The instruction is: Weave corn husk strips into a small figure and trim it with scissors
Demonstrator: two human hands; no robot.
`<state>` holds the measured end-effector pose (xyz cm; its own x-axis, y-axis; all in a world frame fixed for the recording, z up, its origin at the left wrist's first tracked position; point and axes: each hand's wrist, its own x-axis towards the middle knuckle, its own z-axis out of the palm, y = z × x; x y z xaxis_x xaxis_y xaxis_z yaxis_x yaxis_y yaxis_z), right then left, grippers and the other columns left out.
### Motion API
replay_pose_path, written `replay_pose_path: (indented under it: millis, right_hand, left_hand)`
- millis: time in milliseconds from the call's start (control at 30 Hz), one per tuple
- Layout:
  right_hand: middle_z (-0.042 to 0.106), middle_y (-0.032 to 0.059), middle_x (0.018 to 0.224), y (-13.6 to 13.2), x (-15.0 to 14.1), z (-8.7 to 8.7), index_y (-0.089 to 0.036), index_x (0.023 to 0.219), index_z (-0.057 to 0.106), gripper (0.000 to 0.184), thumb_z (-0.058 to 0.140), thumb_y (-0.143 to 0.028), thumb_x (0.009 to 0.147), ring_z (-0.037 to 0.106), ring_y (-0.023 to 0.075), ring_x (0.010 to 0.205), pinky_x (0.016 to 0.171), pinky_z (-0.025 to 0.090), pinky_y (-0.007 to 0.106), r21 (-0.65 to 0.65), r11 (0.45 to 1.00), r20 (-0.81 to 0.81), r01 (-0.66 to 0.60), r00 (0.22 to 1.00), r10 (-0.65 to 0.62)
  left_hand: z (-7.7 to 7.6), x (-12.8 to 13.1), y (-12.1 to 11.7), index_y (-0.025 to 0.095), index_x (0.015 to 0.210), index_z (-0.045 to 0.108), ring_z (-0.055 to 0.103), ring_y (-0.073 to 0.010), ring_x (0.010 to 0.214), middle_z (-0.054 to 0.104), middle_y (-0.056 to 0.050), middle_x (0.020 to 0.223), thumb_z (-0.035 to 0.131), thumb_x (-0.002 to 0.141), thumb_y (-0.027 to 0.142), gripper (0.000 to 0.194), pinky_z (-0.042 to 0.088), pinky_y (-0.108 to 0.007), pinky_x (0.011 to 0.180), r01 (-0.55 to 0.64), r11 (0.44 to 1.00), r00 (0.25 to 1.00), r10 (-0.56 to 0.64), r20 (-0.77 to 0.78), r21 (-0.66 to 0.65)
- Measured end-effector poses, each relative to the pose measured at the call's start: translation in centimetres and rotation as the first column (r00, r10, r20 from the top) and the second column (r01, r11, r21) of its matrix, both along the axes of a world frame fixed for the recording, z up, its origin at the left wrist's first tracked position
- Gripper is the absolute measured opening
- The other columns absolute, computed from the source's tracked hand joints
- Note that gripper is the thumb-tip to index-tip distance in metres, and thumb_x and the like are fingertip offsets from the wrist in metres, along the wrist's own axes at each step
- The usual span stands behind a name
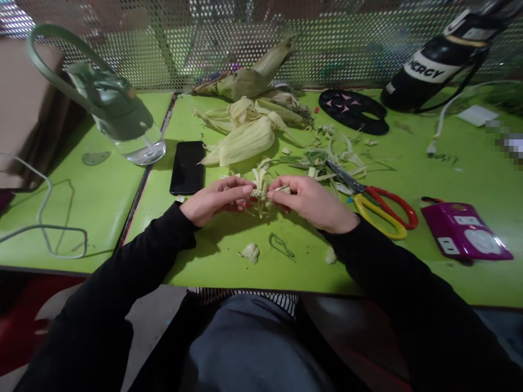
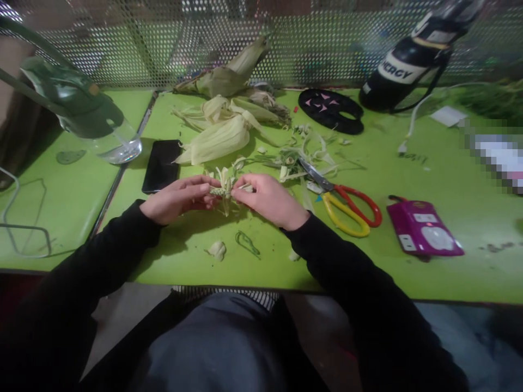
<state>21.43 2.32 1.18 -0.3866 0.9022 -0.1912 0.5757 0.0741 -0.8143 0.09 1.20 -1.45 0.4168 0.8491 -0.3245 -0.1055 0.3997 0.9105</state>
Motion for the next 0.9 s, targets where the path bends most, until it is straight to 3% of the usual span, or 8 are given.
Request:
replay_pose_path:
  millis: [100, 267, 333, 467, 600, 700, 800, 900]
  right_hand:
    - [0.045, -0.0082, 0.049, -0.5, -0.2, 0.2, -0.017, 0.079, 0.065, 0.014, 0.061, -0.03, 0.083, 0.034, 0.0075, 0.043, 0.05, 0.028, 0.026, 0.042, 0.998, 0.025, -0.05, 0.998, 0.049]
    - [0.048, -0.0069, 0.055, -0.5, -0.3, 0.2, -0.017, 0.081, 0.065, 0.019, 0.06, -0.035, 0.084, 0.037, 0.0084, 0.047, 0.05, 0.028, 0.026, 0.021, 0.992, -0.028, -0.128, 0.991, 0.129]
    - [0.046, -0.007, 0.054, -0.2, -0.2, 0.1, -0.018, 0.081, 0.065, 0.02, 0.06, -0.037, 0.084, 0.037, 0.009, 0.048, 0.05, 0.028, 0.026, 0.013, 0.99, -0.024, -0.137, 0.99, 0.138]
    - [0.05, -0.0062, 0.053, -0.4, -0.4, 0.1, -0.017, 0.078, 0.067, 0.015, 0.06, -0.03, 0.083, 0.038, 0.0091, 0.046, 0.052, 0.03, 0.026, 0.101, 0.98, 0.076, -0.171, 0.984, 0.163]
    - [0.06, -0.0029, 0.058, -1.4, -0.9, 0.1, -0.018, 0.077, 0.067, 0.01, 0.061, -0.023, 0.084, 0.047, 0.0111, 0.05, 0.055, 0.033, 0.027, 0.263, 0.945, 0.199, -0.193, 0.97, 0.142]
    - [0.069, 0.0017, 0.07, -2.3, -1.0, -0.2, -0.018, 0.079, 0.065, 0.01, 0.06, -0.02, 0.087, 0.055, 0.0137, 0.059, 0.058, 0.037, 0.028, 0.465, 0.863, 0.256, -0.197, 0.963, 0.082]
    - [0.071, 0.0057, 0.08, -2.7, -0.9, -0.6, -0.016, 0.085, 0.064, 0.012, 0.054, -0.018, 0.092, 0.061, 0.0174, 0.071, 0.066, 0.043, 0.03, 0.65, 0.697, 0.289, -0.303, 0.947, 0.142]
    - [0.07, 0.0077, 0.081, -2.7, -0.7, -0.8, -0.015, 0.088, 0.064, 0.019, 0.048, -0.019, 0.097, 0.061, 0.0196, 0.077, 0.073, 0.047, 0.033, 0.728, 0.529, 0.361, -0.436, 0.9, 0.246]
  left_hand:
    - [0.0, 0.8, -0.3, 0.013, 0.082, 0.062, 0.055, -0.0059, 0.064, 0.061, 0.003, 0.071, 0.084, 0.071, 0.034, 0.032, 0.047, -0.021, 0.066, -0.038, 0.989, 0.999, 0.043, -0.031, 0.14]
    - [-0.1, 0.9, -0.4, 0.014, 0.083, 0.064, 0.063, -0.0081, 0.068, 0.067, 0.0, 0.079, 0.078, 0.077, 0.027, 0.02, 0.054, -0.024, 0.071, -0.066, 0.99, 0.996, 0.074, 0.055, -0.126]
    - [-0.1, 0.7, -0.3, 0.013, 0.084, 0.064, 0.064, -0.0093, 0.07, 0.067, -0.002, 0.08, 0.079, 0.077, 0.027, 0.021, 0.054, -0.024, 0.07, -0.032, 0.984, 0.997, 0.044, 0.061, -0.174]
    - [-0.2, 0.5, -0.3, 0.013, 0.085, 0.064, 0.059, -0.0075, 0.067, 0.064, 0.001, 0.077, 0.084, 0.07, 0.032, 0.032, 0.05, -0.022, 0.065, 0.061, 0.998, 0.998, -0.061, -0.001, -0.013]
    - [-0.3, 0.8, -0.4, 0.013, 0.08, 0.062, 0.054, -0.0073, 0.063, 0.061, 0.003, 0.069, 0.088, 0.063, 0.03, 0.036, 0.045, -0.022, 0.061, 0.105, 0.984, 0.988, -0.087, -0.131, 0.14]
    - [-0.1, 0.8, -0.5, 0.012, 0.075, 0.061, 0.054, -0.0073, 0.062, 0.06, 0.003, 0.067, 0.087, 0.065, 0.03, 0.033, 0.044, -0.022, 0.061, 0.119, 0.981, 0.988, -0.101, -0.121, 0.154]
    - [0.3, 0.4, -0.6, 0.011, 0.074, 0.064, 0.054, -0.0067, 0.06, 0.06, 0.002, 0.065, 0.084, 0.069, 0.029, 0.027, 0.046, -0.022, 0.062, 0.16, 0.984, 0.985, -0.154, -0.084, 0.076]
    - [0.7, -0.2, -0.7, 0.011, 0.079, 0.07, 0.058, -0.0074, 0.063, 0.065, 0.001, 0.07, 0.084, 0.069, 0.026, 0.022, 0.051, -0.023, 0.067, 0.197, 0.979, 0.979, -0.2, -0.046, -0.051]
